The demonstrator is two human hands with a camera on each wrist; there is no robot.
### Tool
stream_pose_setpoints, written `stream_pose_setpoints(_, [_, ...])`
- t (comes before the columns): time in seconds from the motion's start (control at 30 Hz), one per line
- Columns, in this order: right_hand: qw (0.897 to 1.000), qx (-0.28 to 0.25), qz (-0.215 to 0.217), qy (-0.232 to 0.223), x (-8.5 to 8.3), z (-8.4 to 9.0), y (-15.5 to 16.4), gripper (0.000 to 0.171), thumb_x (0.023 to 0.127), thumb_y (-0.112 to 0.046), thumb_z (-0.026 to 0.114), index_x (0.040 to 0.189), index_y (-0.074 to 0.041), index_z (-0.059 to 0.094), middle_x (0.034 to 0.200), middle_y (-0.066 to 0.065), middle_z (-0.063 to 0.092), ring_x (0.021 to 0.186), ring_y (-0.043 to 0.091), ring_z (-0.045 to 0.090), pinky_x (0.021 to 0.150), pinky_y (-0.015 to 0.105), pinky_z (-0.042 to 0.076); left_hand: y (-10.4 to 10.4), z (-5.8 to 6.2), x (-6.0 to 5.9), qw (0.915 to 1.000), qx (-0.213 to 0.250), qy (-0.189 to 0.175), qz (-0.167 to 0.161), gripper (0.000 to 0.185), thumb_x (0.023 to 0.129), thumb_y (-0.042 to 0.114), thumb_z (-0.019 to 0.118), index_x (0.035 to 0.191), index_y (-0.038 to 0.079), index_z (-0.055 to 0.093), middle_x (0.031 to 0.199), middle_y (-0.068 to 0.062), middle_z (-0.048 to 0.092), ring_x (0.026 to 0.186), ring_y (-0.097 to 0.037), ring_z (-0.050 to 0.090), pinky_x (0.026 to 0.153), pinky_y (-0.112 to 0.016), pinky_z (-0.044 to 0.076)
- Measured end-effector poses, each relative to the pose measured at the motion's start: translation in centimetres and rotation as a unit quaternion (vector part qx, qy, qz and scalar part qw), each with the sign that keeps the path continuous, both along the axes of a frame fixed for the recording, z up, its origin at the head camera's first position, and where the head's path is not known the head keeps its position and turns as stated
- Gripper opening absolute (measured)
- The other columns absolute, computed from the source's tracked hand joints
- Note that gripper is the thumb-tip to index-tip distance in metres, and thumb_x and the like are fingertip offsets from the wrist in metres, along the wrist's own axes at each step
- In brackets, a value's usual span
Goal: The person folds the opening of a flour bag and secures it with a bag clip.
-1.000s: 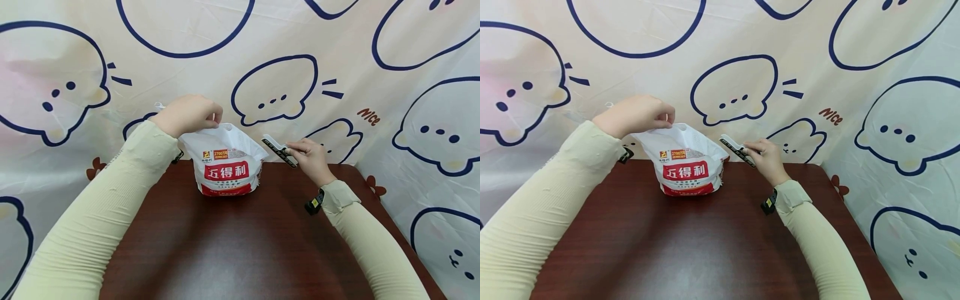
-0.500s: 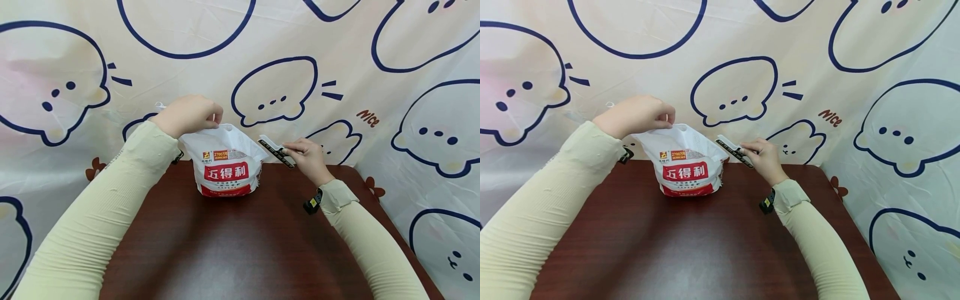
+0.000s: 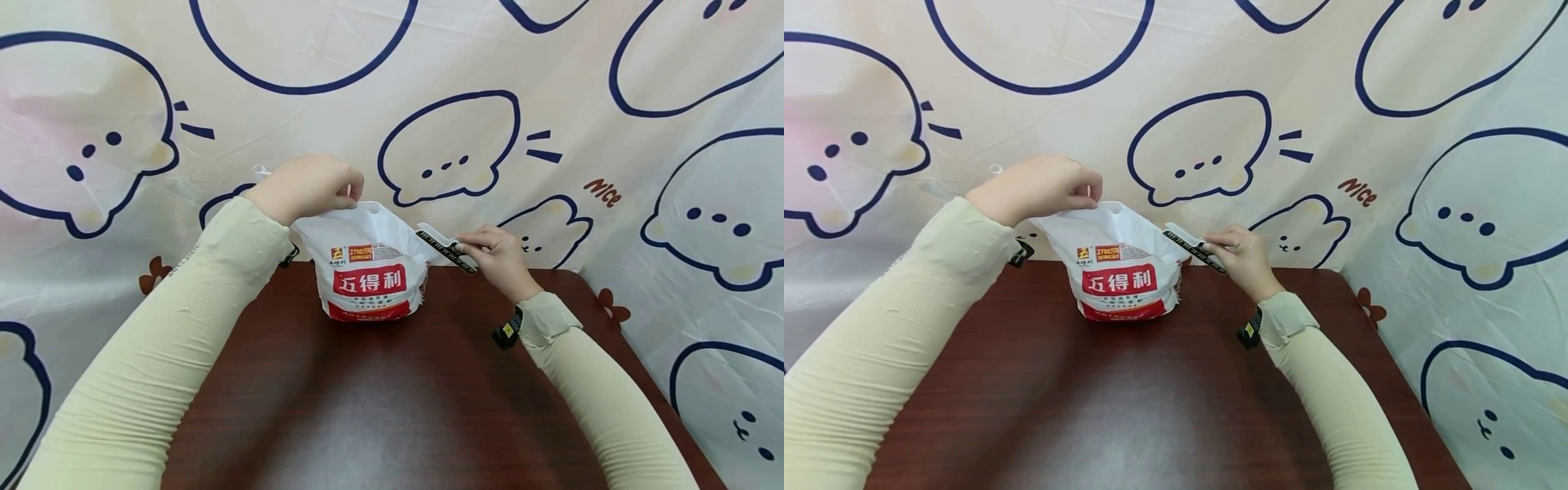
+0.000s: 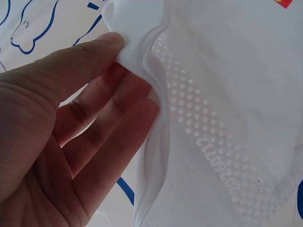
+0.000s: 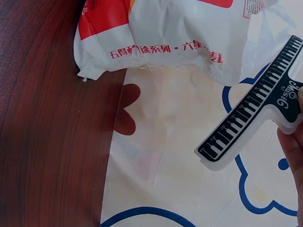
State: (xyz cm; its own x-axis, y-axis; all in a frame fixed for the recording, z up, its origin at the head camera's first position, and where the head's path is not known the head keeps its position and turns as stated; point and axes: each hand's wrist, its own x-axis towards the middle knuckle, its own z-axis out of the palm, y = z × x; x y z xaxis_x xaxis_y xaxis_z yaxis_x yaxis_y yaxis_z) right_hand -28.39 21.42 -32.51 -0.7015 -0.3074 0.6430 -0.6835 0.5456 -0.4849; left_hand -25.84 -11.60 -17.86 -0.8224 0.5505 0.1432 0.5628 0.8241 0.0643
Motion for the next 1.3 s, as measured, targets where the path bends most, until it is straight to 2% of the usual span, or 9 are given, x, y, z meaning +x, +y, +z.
stream_pose_setpoints(0.6, [1.000,0.006,0.009,-0.019,0.09,0.11,-0.17,0.018,0.088,-0.004,0.077,0.105,-0.004,0.080,0.089,0.005,0.073,0.069,0.014,0.052,0.055,0.021,0.041,0.06,0.15,-0.09,1.0000,0.000,0.001,-0.005,0.006,0.097,0.009,0.066,0.099,0.006,0.071,0.097,-0.013,0.071,0.088,-0.030,0.063,0.084,-0.044,0.054])
stream_pose_setpoints(1.3, [0.999,-0.004,0.035,-0.008,-0.50,-0.17,-0.90,0.018,0.087,-0.002,0.077,0.105,-0.004,0.080,0.088,0.006,0.073,0.070,0.013,0.052,0.056,0.020,0.040,-0.27,0.09,-0.17,0.9999,0.000,0.008,-0.009,0.005,0.098,0.010,0.065,0.097,0.007,0.070,0.095,-0.012,0.070,0.087,-0.029,0.062,0.081,-0.042,0.054])
